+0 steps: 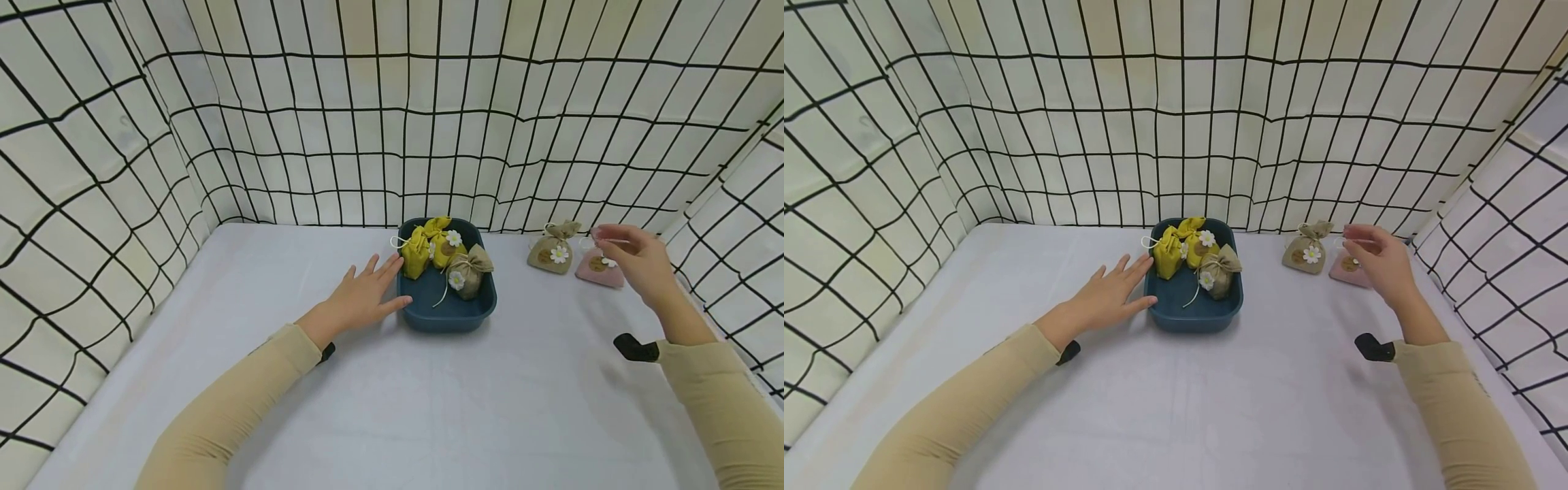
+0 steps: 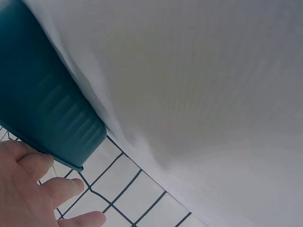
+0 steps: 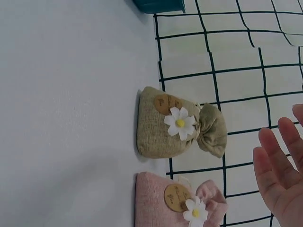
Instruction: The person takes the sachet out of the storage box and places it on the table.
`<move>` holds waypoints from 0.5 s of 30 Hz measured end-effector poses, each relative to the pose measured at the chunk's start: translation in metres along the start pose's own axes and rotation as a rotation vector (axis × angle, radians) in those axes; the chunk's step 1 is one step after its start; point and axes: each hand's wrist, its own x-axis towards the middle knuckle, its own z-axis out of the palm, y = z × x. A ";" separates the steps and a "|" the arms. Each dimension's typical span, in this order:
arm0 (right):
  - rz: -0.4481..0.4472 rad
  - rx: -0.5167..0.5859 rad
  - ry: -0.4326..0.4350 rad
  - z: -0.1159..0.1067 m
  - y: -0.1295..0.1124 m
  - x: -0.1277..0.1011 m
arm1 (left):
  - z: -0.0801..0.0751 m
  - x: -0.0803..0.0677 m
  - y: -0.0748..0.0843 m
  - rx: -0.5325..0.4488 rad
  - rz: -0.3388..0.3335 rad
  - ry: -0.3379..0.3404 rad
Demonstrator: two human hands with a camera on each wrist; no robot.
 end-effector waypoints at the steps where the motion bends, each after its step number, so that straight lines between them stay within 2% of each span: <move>1: -0.010 0.008 -0.002 0.002 -0.003 0.000 | 0.000 0.000 0.000 0.001 -0.001 0.000; 15: -0.145 0.105 -0.059 0.027 -0.026 -0.003 | -0.001 -0.001 0.002 -0.006 -0.002 0.002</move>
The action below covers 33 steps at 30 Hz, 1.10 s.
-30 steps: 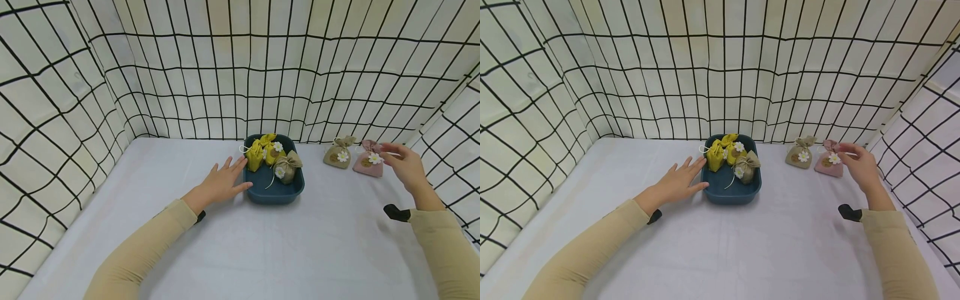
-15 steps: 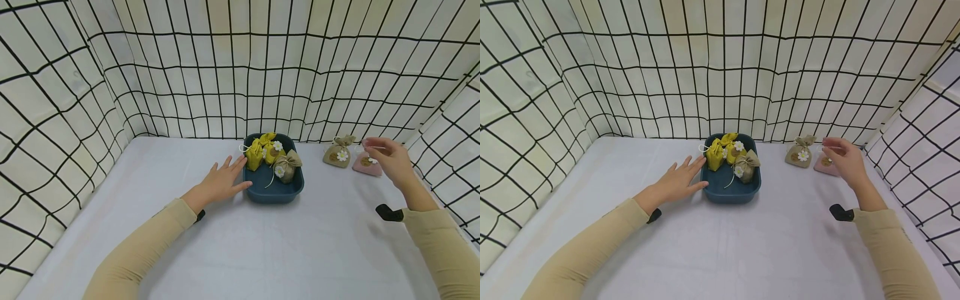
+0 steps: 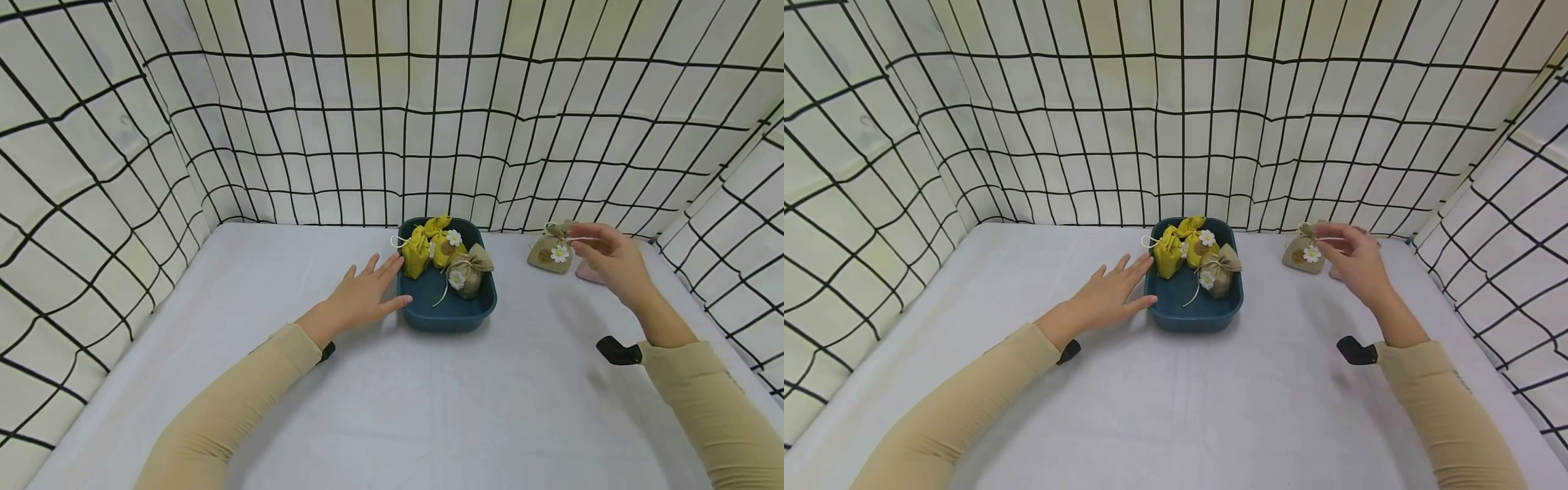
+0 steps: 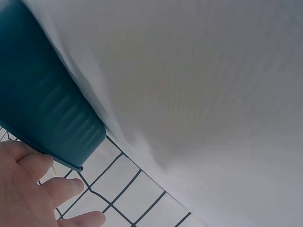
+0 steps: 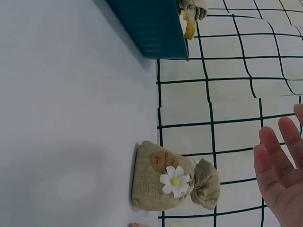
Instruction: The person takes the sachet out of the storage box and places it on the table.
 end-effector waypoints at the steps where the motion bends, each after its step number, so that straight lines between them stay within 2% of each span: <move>1: -0.009 0.000 -0.005 0.002 -0.001 0.000 | 0.000 0.000 0.000 0.001 0.001 0.000; 7: -0.063 -0.019 -0.046 0.018 -0.009 0.000 | 0.001 0.001 -0.001 0.006 0.001 -0.001; 14: -0.039 -0.023 -0.106 0.040 -0.017 -0.002 | 0.002 0.001 -0.002 0.014 0.003 0.004; 26: -0.040 0.075 -0.192 0.068 -0.022 0.003 | 0.001 0.001 -0.001 0.013 0.002 0.006; 33: 0.011 0.138 -0.225 0.079 -0.024 0.005 | 0.002 0.001 -0.001 0.012 0.001 0.008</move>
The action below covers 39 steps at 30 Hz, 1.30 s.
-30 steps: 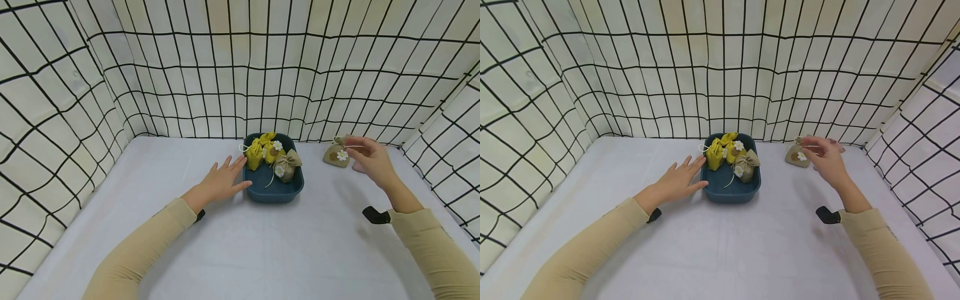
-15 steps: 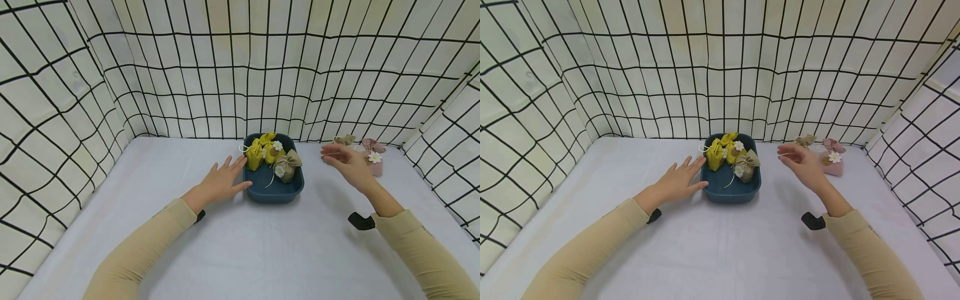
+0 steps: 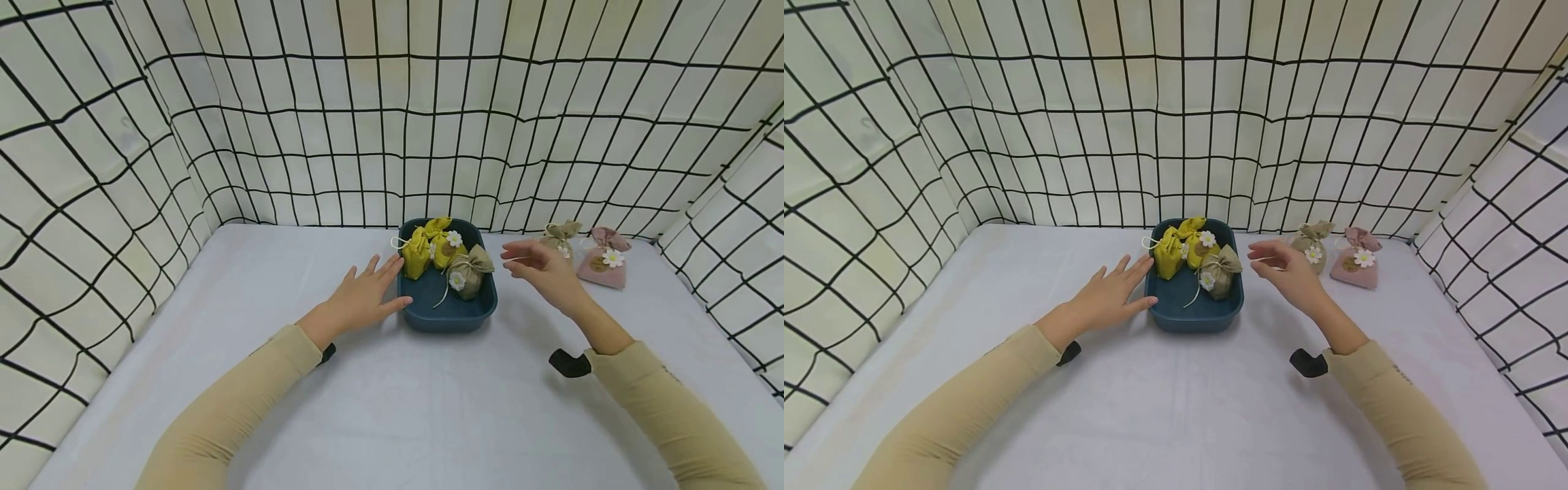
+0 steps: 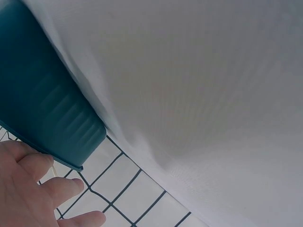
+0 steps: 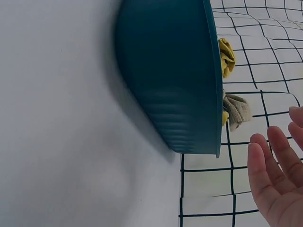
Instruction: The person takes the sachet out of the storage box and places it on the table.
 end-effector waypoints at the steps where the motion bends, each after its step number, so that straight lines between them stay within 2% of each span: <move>1: 0.007 0.008 -0.003 0.001 0.001 0.001 | 0.000 0.000 0.000 -0.001 0.000 0.001; 5: 0.036 0.010 0.004 0.005 0.004 0.005 | 0.001 0.001 -0.001 0.007 -0.001 0.000; 13: 0.131 -0.108 0.018 0.011 0.008 0.013 | 0.001 0.000 0.000 0.006 -0.001 0.001; 31: 0.196 -0.266 -0.028 0.020 0.005 0.028 | 0.000 0.000 -0.001 -0.008 0.006 0.007; 39: 0.213 -0.350 -0.078 0.021 0.004 0.036 | 0.000 -0.001 0.000 -0.018 0.006 0.003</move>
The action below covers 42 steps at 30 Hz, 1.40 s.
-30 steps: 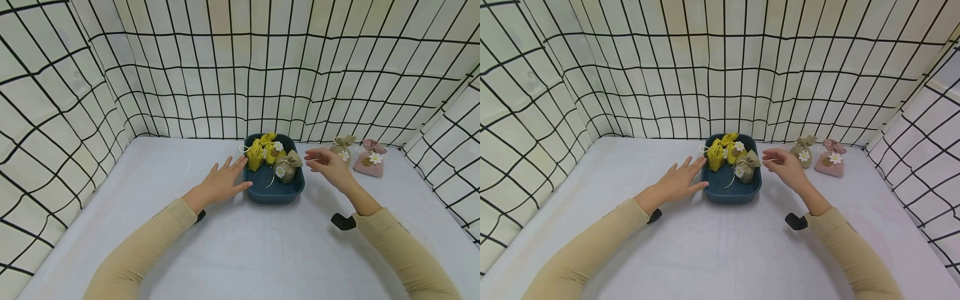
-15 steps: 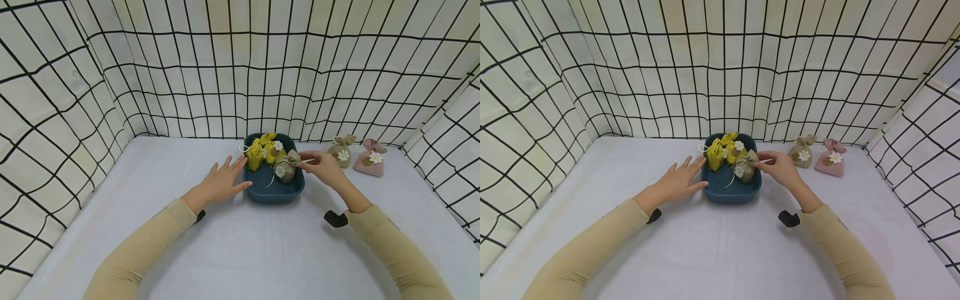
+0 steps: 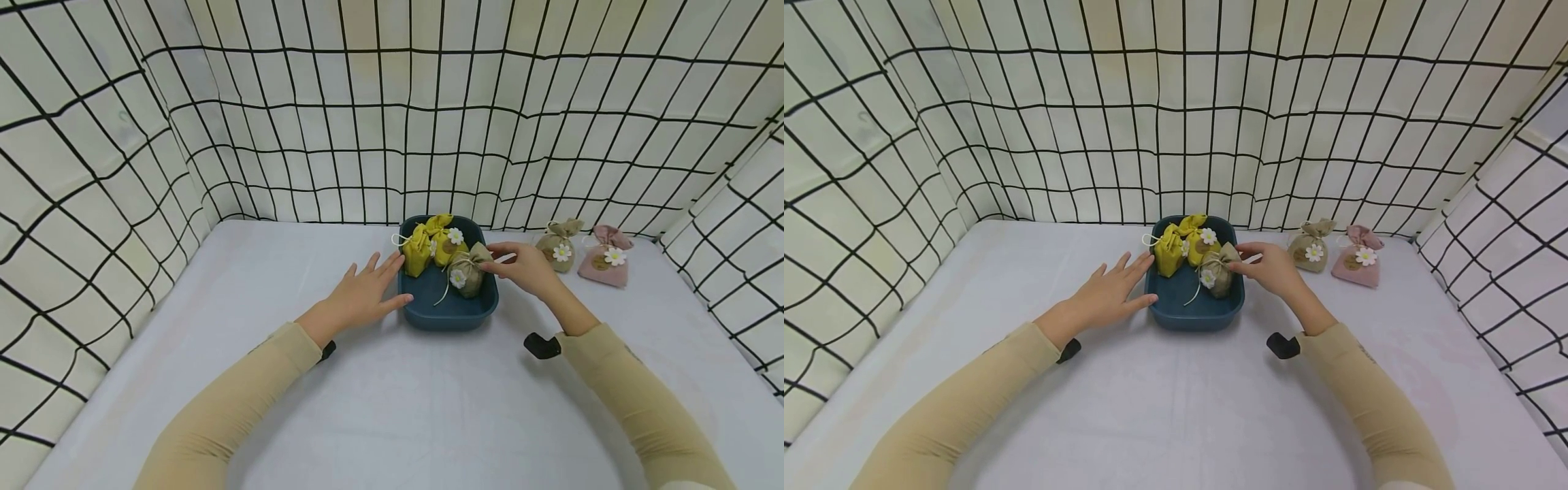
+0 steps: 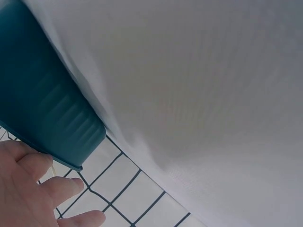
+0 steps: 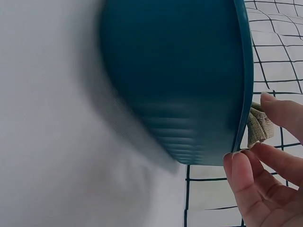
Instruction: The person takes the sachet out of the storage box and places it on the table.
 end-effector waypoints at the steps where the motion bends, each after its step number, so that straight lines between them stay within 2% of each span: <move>1: 0.000 -0.007 -0.003 0.000 -0.001 0.000 | 0.000 0.000 0.000 -0.001 0.000 -0.001; 13: 0.005 -0.037 -0.002 0.001 0.003 0.007 | 0.001 0.002 -0.001 0.003 -0.005 -0.008; 25: -0.046 -0.001 0.075 0.006 -0.003 0.010 | 0.000 0.001 -0.001 -0.003 0.000 -0.006; 36: -0.046 0.120 0.112 0.011 -0.005 0.012 | 0.000 0.001 -0.001 -0.005 0.002 -0.005; 42: -0.086 0.212 0.111 0.015 -0.006 0.013 | -0.001 0.001 -0.001 -0.009 -0.006 -0.010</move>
